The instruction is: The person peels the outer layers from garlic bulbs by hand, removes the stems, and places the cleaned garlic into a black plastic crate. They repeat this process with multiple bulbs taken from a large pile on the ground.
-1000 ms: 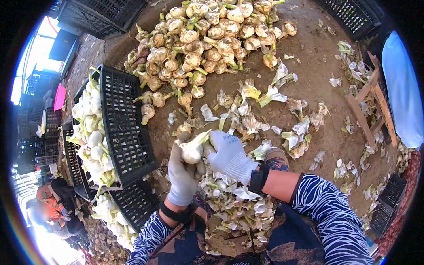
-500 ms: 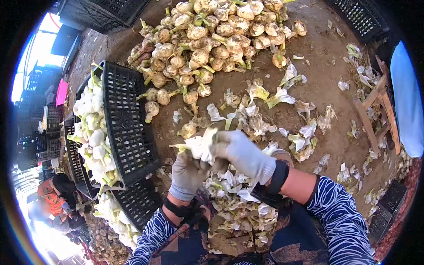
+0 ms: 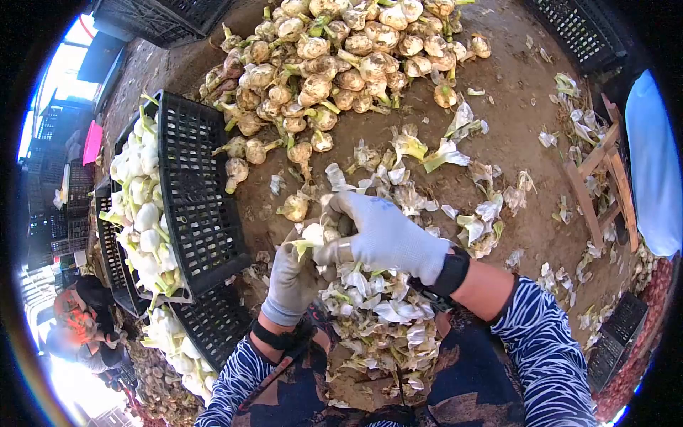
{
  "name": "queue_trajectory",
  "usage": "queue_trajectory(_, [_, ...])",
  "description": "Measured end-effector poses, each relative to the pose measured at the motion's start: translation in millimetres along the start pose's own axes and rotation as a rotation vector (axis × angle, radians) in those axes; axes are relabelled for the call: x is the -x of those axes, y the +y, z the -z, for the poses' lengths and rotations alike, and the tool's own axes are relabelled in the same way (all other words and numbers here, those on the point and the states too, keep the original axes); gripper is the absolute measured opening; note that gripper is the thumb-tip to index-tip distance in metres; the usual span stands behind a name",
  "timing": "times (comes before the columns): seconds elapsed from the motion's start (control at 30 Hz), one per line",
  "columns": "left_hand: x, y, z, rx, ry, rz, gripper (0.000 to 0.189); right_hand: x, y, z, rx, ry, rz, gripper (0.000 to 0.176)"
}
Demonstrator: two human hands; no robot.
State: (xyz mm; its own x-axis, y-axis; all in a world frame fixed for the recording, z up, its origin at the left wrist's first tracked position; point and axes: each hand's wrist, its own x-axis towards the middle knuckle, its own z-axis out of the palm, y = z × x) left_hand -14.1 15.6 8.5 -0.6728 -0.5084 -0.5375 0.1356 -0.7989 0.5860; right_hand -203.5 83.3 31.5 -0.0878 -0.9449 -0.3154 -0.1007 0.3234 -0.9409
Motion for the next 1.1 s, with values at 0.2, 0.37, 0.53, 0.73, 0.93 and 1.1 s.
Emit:
queue_trajectory(0.2, [7.6,3.7,16.2,0.006,-0.131,0.064,0.063,-9.7,20.8,2.8,-0.599,-0.219,-0.249,0.034])
queue_trajectory(0.37, [8.5,8.9,-0.4,0.006,-0.124,-0.043,0.063,1.1,-2.7,7.1,-0.561,-0.103,-0.214,0.030])
queue_trajectory(0.53, [8.8,5.5,-1.8,-0.109,-0.045,-0.148,0.056,16.7,3.3,-24.3,0.430,0.298,0.400,0.031])
queue_trajectory(0.73, [12.8,2.2,-6.4,-0.234,0.161,-0.202,0.048,8.2,13.4,-32.6,0.640,0.312,0.406,0.033])
queue_trajectory(0.93, [7.9,12.2,8.7,-0.257,0.115,-0.115,0.043,-2.6,14.4,-26.3,0.525,0.249,0.271,0.023])
queue_trajectory(1.1, [0.5,22.5,13.4,-0.033,-0.141,0.045,0.053,-6.0,12.3,-18.3,-0.386,0.097,-0.254,0.019])
